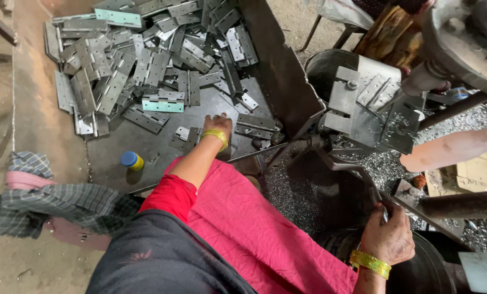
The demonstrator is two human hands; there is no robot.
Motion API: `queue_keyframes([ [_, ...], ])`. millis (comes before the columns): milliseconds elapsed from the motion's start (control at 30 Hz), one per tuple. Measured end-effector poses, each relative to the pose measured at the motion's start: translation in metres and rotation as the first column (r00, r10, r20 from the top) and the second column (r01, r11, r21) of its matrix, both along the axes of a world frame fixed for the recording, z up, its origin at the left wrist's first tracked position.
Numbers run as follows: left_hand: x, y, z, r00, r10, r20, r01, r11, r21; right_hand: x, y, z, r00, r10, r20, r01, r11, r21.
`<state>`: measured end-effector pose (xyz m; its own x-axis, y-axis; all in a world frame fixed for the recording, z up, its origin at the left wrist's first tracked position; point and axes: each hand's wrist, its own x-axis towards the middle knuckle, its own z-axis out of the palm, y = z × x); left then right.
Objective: The person sits on the floor and repeatedly places metal hinge blanks into a punch press, activates the machine with a lever, and removes the finished pieces. The person handles the metal parts by hand and uses a lever to operate the press.
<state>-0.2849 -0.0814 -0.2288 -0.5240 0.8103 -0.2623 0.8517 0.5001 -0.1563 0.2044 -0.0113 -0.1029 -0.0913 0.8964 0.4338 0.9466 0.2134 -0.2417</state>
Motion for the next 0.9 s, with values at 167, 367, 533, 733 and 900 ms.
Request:
queue_keyframes([
  [167, 0.009, 0.025, -0.002, 0.997, 0.079, 0.0, -0.074, 0.925, 0.373, -0.004, -0.002, 0.007, 1.0, -0.019, 0.003, 0.02, 0.999, -0.025],
  [367, 0.031, 0.046, -0.003, 0.982, -0.132, 0.136, 0.054, 0.882, 0.468, -0.008, -0.002, 0.012, 0.998, -0.054, 0.035, 0.056, 0.998, -0.03],
  [533, 0.033, 0.048, -0.007, 0.985, -0.161, 0.055, 0.127, 0.911, 0.392, -0.008, -0.001, 0.011, 0.997, -0.07, 0.019, 0.071, 0.995, -0.063],
  [733, 0.049, 0.054, -0.017, 0.985, -0.036, -0.168, 0.115, 0.864, 0.489, -0.007, -0.003, 0.012, 0.999, -0.04, -0.022, 0.039, 0.997, -0.06],
  [900, 0.043, 0.037, 0.012, 0.989, 0.009, -0.15, 0.079, 0.821, 0.565, -0.007, -0.003, 0.015, 0.997, -0.071, -0.036, 0.067, 0.992, -0.105],
])
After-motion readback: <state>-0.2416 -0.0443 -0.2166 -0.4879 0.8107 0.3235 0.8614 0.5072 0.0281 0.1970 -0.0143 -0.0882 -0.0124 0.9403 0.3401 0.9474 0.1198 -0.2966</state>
